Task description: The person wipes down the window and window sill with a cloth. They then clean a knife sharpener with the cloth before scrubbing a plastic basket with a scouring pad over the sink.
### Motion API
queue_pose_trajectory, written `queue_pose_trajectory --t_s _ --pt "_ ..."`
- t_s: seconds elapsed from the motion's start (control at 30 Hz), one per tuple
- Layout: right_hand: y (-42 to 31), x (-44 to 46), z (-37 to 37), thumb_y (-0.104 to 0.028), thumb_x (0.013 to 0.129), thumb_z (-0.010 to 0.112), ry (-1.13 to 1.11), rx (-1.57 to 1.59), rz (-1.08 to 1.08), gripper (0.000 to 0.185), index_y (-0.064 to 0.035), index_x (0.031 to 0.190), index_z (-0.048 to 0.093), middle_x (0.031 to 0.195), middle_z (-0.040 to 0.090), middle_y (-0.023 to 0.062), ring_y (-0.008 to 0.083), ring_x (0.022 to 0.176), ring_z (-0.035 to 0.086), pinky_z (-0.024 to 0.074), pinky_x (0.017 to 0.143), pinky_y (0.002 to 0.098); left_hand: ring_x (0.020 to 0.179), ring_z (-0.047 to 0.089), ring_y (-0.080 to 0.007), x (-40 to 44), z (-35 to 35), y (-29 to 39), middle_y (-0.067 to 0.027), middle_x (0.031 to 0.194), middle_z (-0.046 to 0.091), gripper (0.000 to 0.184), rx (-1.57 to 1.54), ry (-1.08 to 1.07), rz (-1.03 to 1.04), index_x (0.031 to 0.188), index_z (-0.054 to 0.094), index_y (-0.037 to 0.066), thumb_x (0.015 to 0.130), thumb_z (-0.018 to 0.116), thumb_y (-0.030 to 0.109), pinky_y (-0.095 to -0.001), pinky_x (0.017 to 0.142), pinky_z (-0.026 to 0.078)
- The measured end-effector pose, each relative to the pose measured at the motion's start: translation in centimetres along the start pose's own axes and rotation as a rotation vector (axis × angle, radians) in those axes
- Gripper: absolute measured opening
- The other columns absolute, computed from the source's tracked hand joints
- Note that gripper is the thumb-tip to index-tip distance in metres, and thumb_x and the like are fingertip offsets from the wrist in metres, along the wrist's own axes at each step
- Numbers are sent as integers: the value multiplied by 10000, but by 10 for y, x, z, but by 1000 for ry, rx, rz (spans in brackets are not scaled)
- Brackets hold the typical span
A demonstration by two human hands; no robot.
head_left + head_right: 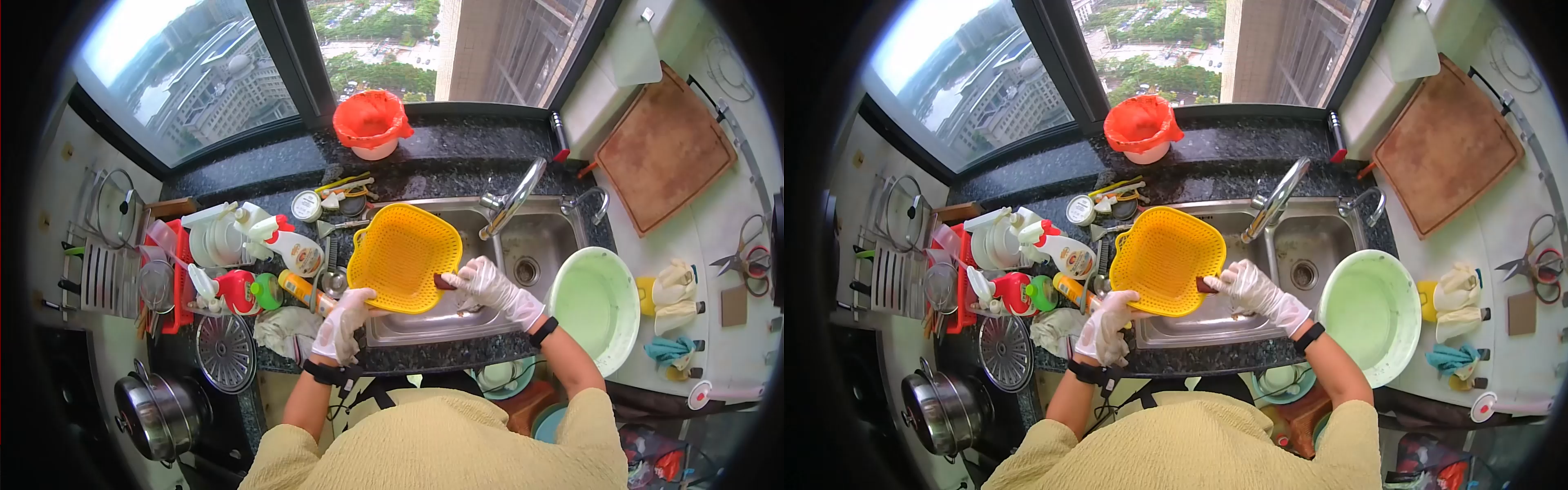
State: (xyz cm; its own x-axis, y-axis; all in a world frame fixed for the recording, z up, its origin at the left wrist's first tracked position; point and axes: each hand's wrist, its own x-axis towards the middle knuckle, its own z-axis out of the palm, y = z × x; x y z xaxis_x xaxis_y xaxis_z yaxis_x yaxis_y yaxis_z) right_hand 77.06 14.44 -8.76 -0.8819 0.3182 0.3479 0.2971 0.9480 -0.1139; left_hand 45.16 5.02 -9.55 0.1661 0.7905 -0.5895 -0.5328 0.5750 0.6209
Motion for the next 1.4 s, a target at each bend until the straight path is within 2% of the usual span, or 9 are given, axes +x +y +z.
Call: queue_pose_trajectory --t_s 0.37,0.5,0.67,0.77,0.93,1.13,1.23,1.3,1.4 --pt "27 3 4 -138 771 631 -29 -132 68 160 -150 930 638 703 507 15 208 662 523 394 556 363 1023 621 -359 -3 -15 -4 -191 1202 564 449 229 80 -60 1273 434 -59 828 447 1 -470 837 563" --pt "-21 14 34 -172 751 647 -31 -115 344 111 -134 855 657 679 529 45 234 669 556 433 564 376 1015 628 -344 -1 -6 -2 -190 1180 574 432 179 175 -7 1265 433 -62 842 461 21 -448 809 578" --pt "-79 47 53 -202 755 623 -199 189 355 132 -83 717 668 696 595 105 292 698 606 480 624 430 1009 631 -344 18 -3 -31 -205 1153 579 419 93 192 12 1256 429 -70 856 474 49 -430 788 589" --pt "-60 61 47 -211 758 634 -169 188 458 123 -103 790 684 712 602 107 289 706 607 488 671 425 1061 605 -363 24 -12 -33 -216 1197 555 445 63 164 -32 1278 395 -72 853 470 36 -472 863 554" --pt "-12 83 34 -99 806 589 268 196 670 142 -97 938 643 816 617 128 320 729 631 512 657 429 1058 612 -325 5 7 -24 -190 1168 569 421 -14 143 -44 1240 443 -64 830 484 23 -419 839 566" --pt "-55 121 100 -81 772 595 286 375 527 92 -82 848 647 778 609 157 332 720 618 518 659 422 1042 612 -345 50 -8 -61 -162 1181 552 482 212 64 189 1283 427 25 806 485 -14 -474 796 582" --pt "-48 92 86 -109 745 607 -81 147 288 83 -86 814 648 717 586 120 300 686 615 494 613 406 1040 618 -346 23 1 -40 -152 1198 553 522 159 119 116 1321 396 42 807 463 -22 -501 787 582" --pt "-8 77 80 -126 729 613 -264 -268 383 84 -82 792 647 695 575 106 275 658 613 478 570 400 1049 616 -349 12 6 -37 -150 1213 550 529 147 154 119 1334 385 45 814 458 -14 -498 793 581" --pt "3 89 100 -102 749 617 93 -20 681 113 -59 854 627 779 590 142 312 690 617 504 624 435 1062 611 -340 27 14 -50 -145 1221 550 518 146 111 94 1340 383 53 832 478 15 -478 810 575"
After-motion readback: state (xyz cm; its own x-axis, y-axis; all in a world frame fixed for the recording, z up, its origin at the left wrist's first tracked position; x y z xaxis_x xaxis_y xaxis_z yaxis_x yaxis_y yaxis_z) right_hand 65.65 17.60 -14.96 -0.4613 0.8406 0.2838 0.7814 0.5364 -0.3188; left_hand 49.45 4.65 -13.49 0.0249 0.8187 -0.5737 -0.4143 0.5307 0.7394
